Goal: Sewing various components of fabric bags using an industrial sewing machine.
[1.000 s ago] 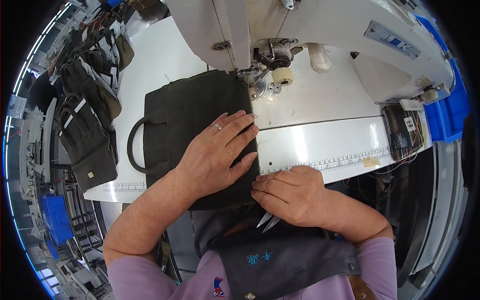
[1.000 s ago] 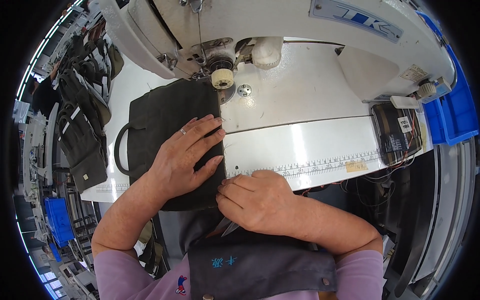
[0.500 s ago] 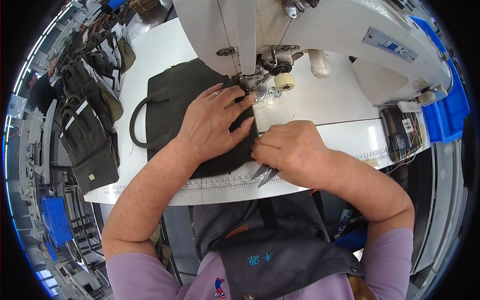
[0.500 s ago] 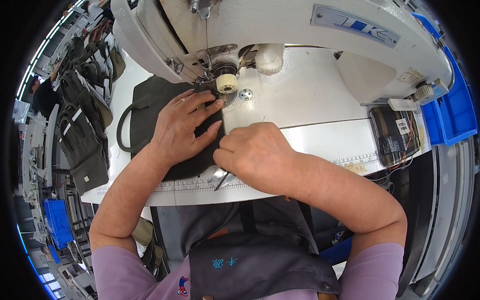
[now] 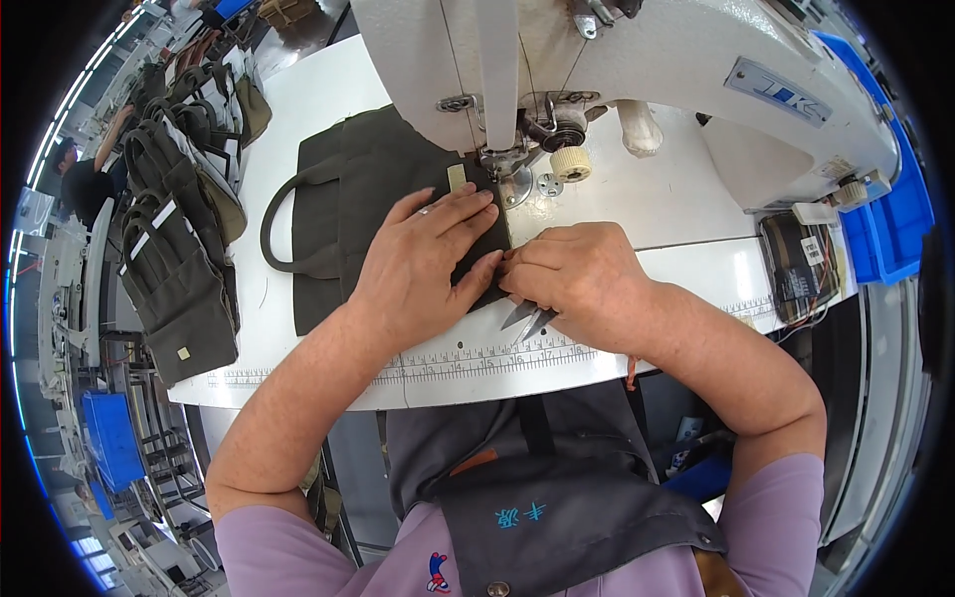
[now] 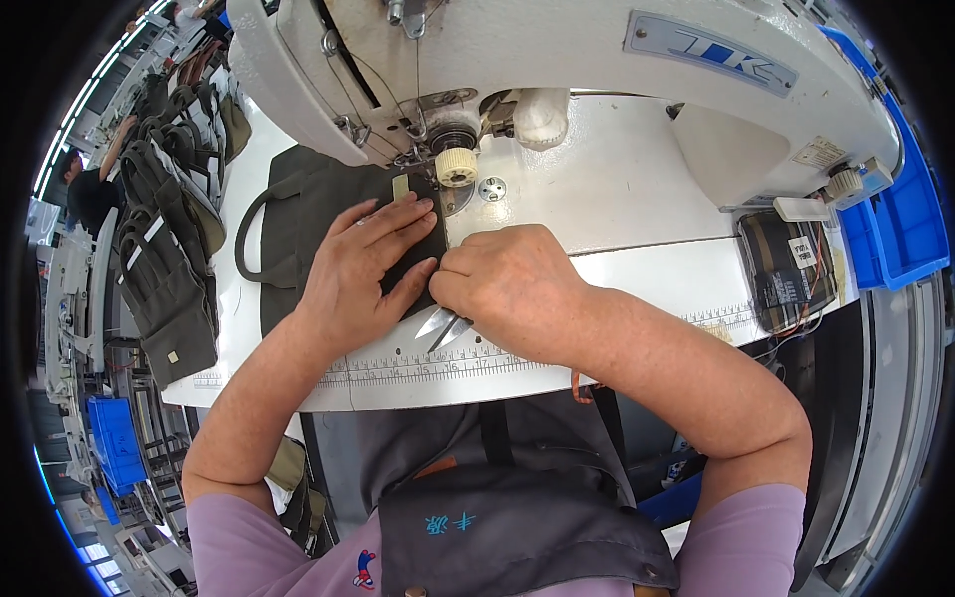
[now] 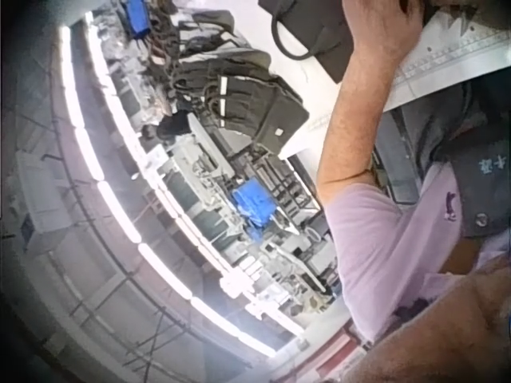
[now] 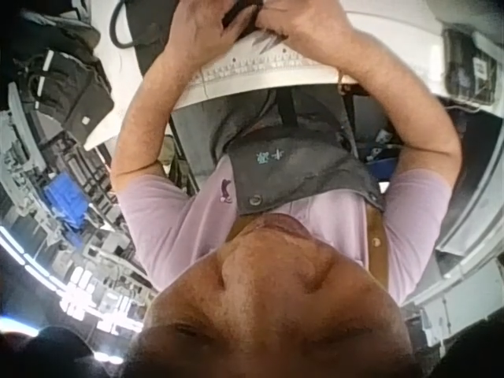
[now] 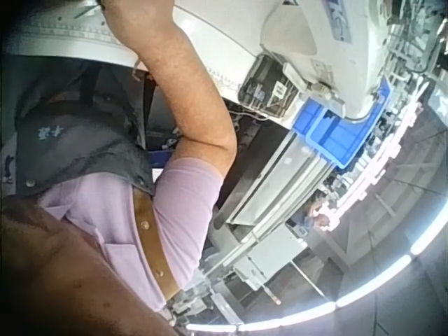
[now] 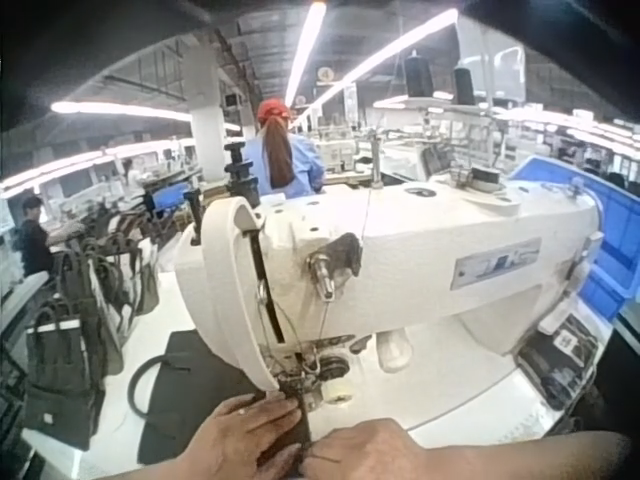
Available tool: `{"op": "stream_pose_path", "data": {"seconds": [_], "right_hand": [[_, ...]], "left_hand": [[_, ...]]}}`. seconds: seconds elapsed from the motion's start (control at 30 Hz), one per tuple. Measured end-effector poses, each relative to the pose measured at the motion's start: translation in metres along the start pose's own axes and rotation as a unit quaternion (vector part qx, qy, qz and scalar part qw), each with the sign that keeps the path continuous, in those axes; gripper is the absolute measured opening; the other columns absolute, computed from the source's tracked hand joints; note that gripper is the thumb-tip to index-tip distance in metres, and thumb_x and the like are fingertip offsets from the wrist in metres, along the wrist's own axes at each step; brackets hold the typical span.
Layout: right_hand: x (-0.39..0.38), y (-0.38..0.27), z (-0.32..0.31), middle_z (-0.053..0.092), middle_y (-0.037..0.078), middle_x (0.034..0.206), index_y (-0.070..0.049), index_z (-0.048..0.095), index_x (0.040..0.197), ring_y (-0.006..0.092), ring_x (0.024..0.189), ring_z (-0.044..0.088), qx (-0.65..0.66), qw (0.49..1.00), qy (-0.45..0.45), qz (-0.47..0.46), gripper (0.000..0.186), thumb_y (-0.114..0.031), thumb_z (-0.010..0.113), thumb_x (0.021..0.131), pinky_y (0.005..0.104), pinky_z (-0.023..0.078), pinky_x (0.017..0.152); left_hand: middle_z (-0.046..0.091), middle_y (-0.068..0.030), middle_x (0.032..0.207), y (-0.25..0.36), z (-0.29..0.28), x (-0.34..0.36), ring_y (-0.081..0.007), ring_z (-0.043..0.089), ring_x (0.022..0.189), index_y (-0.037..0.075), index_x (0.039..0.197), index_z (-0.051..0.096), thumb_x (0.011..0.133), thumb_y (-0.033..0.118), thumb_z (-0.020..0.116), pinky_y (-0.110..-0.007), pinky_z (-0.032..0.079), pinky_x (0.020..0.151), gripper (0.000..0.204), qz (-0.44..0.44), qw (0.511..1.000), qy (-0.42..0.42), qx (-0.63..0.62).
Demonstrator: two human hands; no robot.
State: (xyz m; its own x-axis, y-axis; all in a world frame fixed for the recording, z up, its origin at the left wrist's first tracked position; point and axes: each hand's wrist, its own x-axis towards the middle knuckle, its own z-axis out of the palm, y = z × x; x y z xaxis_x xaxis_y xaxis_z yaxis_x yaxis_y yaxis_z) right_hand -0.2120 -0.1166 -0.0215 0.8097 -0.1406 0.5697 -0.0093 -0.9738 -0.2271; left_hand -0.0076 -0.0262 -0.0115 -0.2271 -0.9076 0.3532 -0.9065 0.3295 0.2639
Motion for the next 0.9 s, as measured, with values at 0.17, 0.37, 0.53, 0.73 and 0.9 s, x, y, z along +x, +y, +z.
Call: {"op": "stream_pose_path", "data": {"seconds": [0.17, 0.37, 0.53, 0.73, 0.9], "right_hand": [[0.007, 0.007, -0.002, 0.061, 0.003, 0.072, -0.009, 0.062, 0.075, 0.0235, 0.074, 0.067, -0.001, 1.0, -0.016, 0.001, 0.008, -0.012, 0.068, 0.07, 0.0385, 0.054, 0.06], [0.018, 0.025, 0.006, 0.064, 0.004, 0.075, -0.008, 0.065, 0.077, 0.0256, 0.073, 0.068, -0.003, 1.0, -0.001, 0.008, 0.007, -0.008, 0.069, 0.071, 0.0402, 0.054, 0.062], [0.02, 0.032, 0.011, 0.068, 0.004, 0.082, -0.009, 0.07, 0.084, 0.0259, 0.077, 0.069, -0.016, 0.999, 0.017, 0.025, 0.012, -0.007, 0.071, 0.072, 0.0407, 0.055, 0.064], [0.016, 0.033, 0.007, 0.069, 0.001, 0.085, -0.012, 0.072, 0.088, 0.0257, 0.081, 0.07, -0.034, 0.997, -0.002, 0.074, 0.017, -0.01, 0.075, 0.071, 0.0405, 0.055, 0.067], [0.017, 0.031, 0.004, 0.069, 0.0, 0.086, -0.013, 0.073, 0.09, 0.0242, 0.086, 0.07, 0.006, 0.995, 0.005, 0.099, 0.023, -0.011, 0.079, 0.068, 0.0389, 0.056, 0.068]], "left_hand": [[0.068, -0.0122, 0.132, -0.009, 0.007, 0.003, -0.0302, 0.062, 0.126, 0.002, 0.124, 0.07, 0.089, 0.016, 0.073, -0.048, 0.045, 0.113, 0.038, -0.014, 0.999, 0.032, -0.025], [0.069, -0.0164, 0.124, -0.031, 0.007, 0.022, -0.0341, 0.069, 0.11, 0.0, 0.118, 0.072, 0.087, 0.012, 0.074, -0.042, 0.055, 0.098, 0.033, 0.013, 0.998, 0.049, -0.024], [0.071, -0.0185, 0.114, -0.044, 0.006, 0.03, -0.0348, 0.07, 0.102, -0.001, 0.111, 0.073, 0.087, 0.012, 0.074, -0.04, 0.058, 0.087, 0.028, -0.017, 0.999, 0.037, -0.032], [0.073, -0.0105, 0.118, -0.036, -0.006, 0.018, -0.0253, 0.069, 0.111, 0.004, 0.103, 0.075, 0.086, 0.02, 0.077, -0.047, 0.049, 0.111, 0.024, 0.083, 0.993, 0.047, -0.069], [0.072, -0.0064, 0.126, -0.034, -0.005, 0.009, -0.0246, 0.065, 0.125, 0.006, 0.114, 0.075, 0.085, -0.002, 0.067, -0.05, 0.043, 0.117, 0.031, 0.079, 0.994, -0.01, -0.074]]}}
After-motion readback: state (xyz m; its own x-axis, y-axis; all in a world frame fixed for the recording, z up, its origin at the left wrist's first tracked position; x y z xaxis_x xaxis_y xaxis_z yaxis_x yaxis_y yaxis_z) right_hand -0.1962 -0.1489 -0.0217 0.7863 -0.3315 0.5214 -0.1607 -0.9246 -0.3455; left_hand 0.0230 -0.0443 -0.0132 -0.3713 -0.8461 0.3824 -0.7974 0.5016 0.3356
